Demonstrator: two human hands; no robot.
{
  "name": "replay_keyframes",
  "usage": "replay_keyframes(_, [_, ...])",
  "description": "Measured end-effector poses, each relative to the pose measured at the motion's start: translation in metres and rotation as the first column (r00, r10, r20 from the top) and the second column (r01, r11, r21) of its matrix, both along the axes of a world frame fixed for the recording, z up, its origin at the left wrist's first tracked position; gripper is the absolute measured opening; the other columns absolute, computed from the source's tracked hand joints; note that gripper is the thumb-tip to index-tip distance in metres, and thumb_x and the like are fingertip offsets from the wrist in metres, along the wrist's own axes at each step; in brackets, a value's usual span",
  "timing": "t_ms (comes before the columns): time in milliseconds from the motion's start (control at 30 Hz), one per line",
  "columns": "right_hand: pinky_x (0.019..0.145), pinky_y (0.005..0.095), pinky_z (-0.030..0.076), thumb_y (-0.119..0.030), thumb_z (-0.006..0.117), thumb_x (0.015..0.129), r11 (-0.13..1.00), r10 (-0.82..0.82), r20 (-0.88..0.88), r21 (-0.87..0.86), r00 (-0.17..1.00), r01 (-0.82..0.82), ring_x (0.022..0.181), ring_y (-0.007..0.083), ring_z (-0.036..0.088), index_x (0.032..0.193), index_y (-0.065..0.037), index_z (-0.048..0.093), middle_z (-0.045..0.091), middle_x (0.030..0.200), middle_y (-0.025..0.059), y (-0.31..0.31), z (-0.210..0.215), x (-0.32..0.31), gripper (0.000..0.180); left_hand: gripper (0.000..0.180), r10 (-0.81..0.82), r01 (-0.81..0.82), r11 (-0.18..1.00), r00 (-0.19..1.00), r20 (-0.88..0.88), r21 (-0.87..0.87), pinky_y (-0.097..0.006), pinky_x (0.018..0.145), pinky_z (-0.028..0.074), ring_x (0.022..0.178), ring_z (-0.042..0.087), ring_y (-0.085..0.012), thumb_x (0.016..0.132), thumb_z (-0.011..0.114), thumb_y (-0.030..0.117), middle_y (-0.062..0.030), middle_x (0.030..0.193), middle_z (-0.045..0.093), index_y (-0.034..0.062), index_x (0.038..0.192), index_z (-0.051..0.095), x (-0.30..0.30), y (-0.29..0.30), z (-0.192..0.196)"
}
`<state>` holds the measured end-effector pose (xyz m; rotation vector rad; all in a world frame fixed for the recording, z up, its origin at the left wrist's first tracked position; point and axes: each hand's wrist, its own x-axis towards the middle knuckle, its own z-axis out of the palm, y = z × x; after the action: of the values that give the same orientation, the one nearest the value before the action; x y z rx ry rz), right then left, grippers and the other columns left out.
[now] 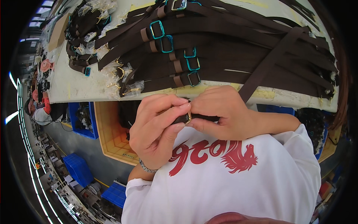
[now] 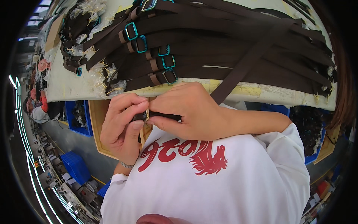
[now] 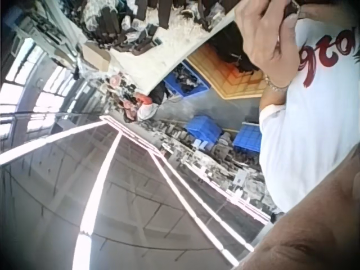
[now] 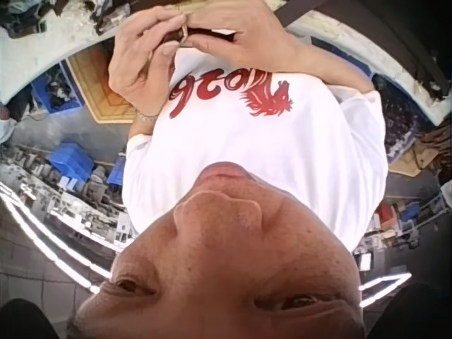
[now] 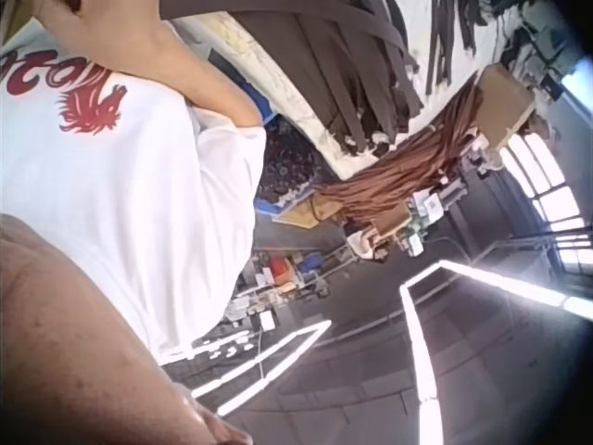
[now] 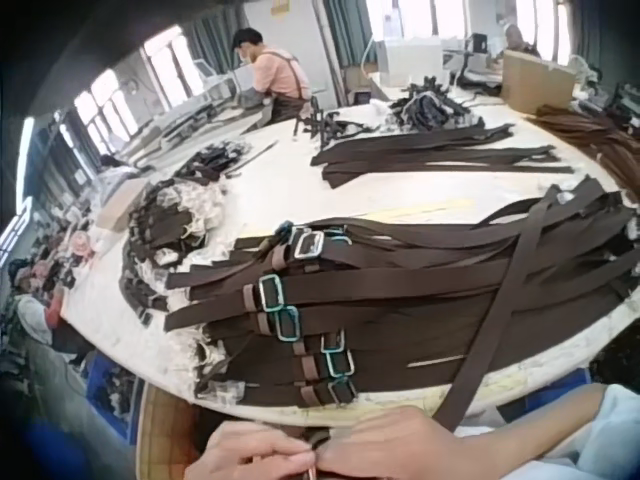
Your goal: The person assembles brown fabric belts by threading the strap through teal and gold metal buckles. They repeatedly pick up a belt, thread the end through the buckle, and pull it tight to secure the loop. The person works at a table in a factory setting, handling multiple belts one by one.
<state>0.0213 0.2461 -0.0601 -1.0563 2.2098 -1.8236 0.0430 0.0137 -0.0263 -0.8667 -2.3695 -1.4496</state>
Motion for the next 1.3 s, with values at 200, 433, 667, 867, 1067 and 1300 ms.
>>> replay_keyframes(200, [0.066,0.0397,0.048,-0.016,0.084,0.079,0.972,-0.112,-0.367,-0.232,0.923,0.026,0.084,0.0290,0.068,0.101,-0.004,0.071,0.074,0.096,0.0083,-0.002,0.032,-0.007,0.028,0.015,-0.015,0.015,1.000,0.947,-0.322,-0.004,-0.038,0.077,0.053,0.090,0.068,-0.0255,0.096,0.074,0.018,-0.0096,0.106,0.078,0.0057,0.104,0.076,0.005,0.020,0.043])
replay_keyframes(433, [0.072,0.0433,0.052,-0.012,0.084,0.076,0.979,0.088,-0.378,-0.139,0.921,-0.150,0.084,0.0325,0.063,0.114,0.000,0.061,0.064,0.091,0.0114,-0.009,0.038,-0.008,0.046,0.017,-0.285,0.329,0.918,0.936,-0.208,0.222,-0.055,0.091,0.051,0.082,0.073,-0.0284,0.107,0.066,0.023,-0.0106,0.105,0.080,0.0088,0.100,0.070,-0.019,0.009,0.064])
replay_keyframes(667, [0.068,0.0392,0.048,-0.013,0.087,0.060,0.954,-0.124,-0.569,0.156,0.813,0.255,0.081,0.0280,0.054,0.100,-0.005,0.061,0.059,0.090,0.0061,0.040,0.069,0.006,0.049,0.008,-0.691,0.234,0.329,0.720,0.065,0.915,-0.044,0.092,0.046,0.059,0.061,-0.0146,0.114,0.055,0.012,0.0039,0.059,0.055,0.0161,0.110,0.060,-0.025,-0.014,0.046])
replay_keyframes(867, [0.080,0.0308,0.054,-0.022,0.090,0.089,0.869,0.431,0.744,-0.190,0.511,-0.457,0.091,0.0138,0.071,0.123,0.002,0.068,0.076,0.098,0.0056,0.051,0.059,-0.012,0.047,0.041,-0.589,0.242,0.760,0.649,0.481,0.604,-0.037,0.089,0.051,0.060,0.055,-0.0102,0.109,0.063,0.016,-0.0001,0.071,0.058,-0.0065,0.141,0.052,-0.034,-0.012,0.034])
replay_keyframes(1067, [0.083,0.0270,0.057,-0.012,0.075,0.103,0.733,0.669,0.680,-0.538,0.300,-0.415,0.090,0.0138,0.075,0.124,0.003,0.065,0.080,0.108,0.0121,0.048,0.020,-0.024,0.027,0.013,-0.429,0.368,0.903,0.764,0.481,0.219,-0.049,0.109,0.047,0.085,0.074,-0.0188,0.089,0.080,0.004,-0.0098,0.079,0.074,-0.0056,0.097,0.075,-0.043,-0.038,0.042])
replay_keyframes(1300, [0.080,0.0288,0.057,-0.012,0.065,0.108,0.957,0.291,0.675,-0.212,0.678,-0.199,0.086,0.0110,0.070,0.125,0.003,0.065,0.078,0.101,0.0075,0.025,0.022,-0.001,0.022,0.006,-0.159,0.257,0.949,0.891,0.425,-0.184,-0.047,0.115,0.045,0.073,0.065,-0.0157,0.093,0.077,0.006,-0.0051,0.069,0.072,0.0000,0.092,0.076,-0.036,-0.013,0.038])
